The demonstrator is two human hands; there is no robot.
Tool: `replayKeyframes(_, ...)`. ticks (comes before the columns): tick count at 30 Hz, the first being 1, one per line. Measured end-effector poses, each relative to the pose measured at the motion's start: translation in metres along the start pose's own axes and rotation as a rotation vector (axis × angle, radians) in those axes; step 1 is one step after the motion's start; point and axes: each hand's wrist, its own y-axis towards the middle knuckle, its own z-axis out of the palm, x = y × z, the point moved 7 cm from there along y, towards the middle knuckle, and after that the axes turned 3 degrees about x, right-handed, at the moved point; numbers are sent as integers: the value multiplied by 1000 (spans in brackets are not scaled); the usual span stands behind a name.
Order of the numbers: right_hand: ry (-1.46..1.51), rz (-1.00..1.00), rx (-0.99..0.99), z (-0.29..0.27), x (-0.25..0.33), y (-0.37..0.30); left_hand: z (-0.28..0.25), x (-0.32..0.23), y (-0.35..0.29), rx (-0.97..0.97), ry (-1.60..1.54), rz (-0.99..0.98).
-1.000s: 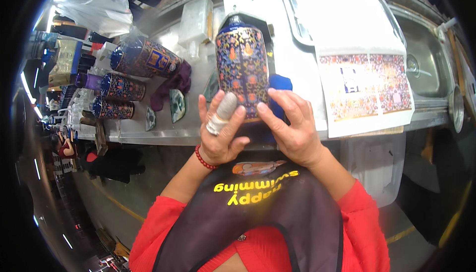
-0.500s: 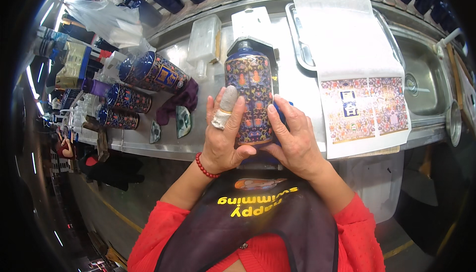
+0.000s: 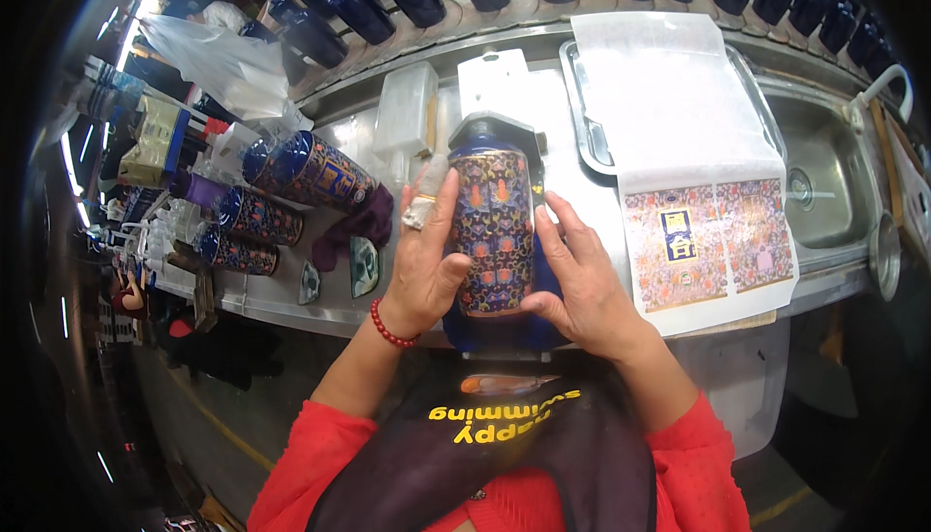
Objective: The person applies decorative stickers to a blue cylindrical container, smoothing them with a small tool and fingers. They rotate the container to cover different sides and occasionally reference a printed sheet on the table.
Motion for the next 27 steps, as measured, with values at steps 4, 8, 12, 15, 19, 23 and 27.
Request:
replayKeyframes(4,-6,53,64,4,-7,11,7,1,6,25,104,-8)
replayKeyframes(8,18,55,82,7,-6,17,7,-4,9,36,162,0)
replayKeyframes(12,-14,10,47,5,-2,19,7,-10,16,26,181,-1)
replayKeyframes(15,-36,21,50,5,-5,17,11,-10,18,45,207,-5)
replayKeyframes(19,-35,28,-6,-1,-9,8,5,0,4,-26,-50,-50)
replayKeyframes(23,41,86,-29,-5,-15,-10,9,6,-31,-19,-193,-113)
replayKeyframes(27,-24,63,9,-3,-9,-26,29,-2,-67,-16,13,-122)
